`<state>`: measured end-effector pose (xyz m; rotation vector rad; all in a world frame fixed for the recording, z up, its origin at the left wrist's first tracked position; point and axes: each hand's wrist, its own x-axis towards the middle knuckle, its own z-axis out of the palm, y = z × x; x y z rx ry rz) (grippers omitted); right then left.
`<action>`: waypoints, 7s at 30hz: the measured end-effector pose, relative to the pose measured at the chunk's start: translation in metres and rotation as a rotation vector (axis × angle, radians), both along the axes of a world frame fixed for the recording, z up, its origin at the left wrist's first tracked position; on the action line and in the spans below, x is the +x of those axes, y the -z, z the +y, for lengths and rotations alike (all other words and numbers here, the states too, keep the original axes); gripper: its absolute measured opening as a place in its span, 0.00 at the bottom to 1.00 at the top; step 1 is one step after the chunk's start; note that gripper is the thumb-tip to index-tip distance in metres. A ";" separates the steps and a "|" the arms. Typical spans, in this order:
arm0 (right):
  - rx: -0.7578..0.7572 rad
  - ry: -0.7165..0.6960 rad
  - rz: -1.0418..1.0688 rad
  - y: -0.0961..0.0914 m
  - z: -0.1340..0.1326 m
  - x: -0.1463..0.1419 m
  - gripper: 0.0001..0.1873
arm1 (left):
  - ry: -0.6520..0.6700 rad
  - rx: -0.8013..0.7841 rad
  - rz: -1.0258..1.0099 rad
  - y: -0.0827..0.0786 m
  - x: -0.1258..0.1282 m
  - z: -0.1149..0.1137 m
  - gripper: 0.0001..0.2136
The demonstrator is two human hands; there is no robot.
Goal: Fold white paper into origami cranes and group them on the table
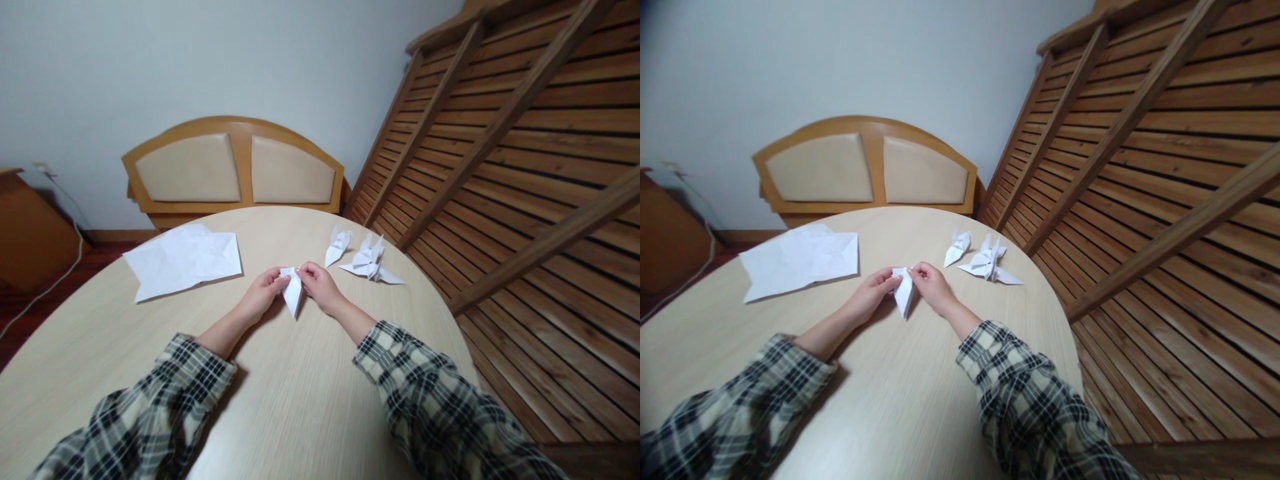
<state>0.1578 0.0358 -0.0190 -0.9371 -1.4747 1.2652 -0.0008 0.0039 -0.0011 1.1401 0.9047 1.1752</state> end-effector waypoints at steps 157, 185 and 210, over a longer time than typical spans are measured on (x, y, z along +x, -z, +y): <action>0.081 0.026 -0.112 0.006 0.002 -0.002 0.25 | -0.025 0.112 0.116 0.005 0.004 -0.002 0.14; -0.009 -0.107 -0.060 -0.006 -0.006 0.002 0.28 | -0.089 0.160 0.224 0.002 0.001 -0.004 0.17; -0.003 -0.091 -0.002 -0.003 -0.003 0.001 0.26 | -0.060 0.188 0.240 0.001 0.004 -0.002 0.21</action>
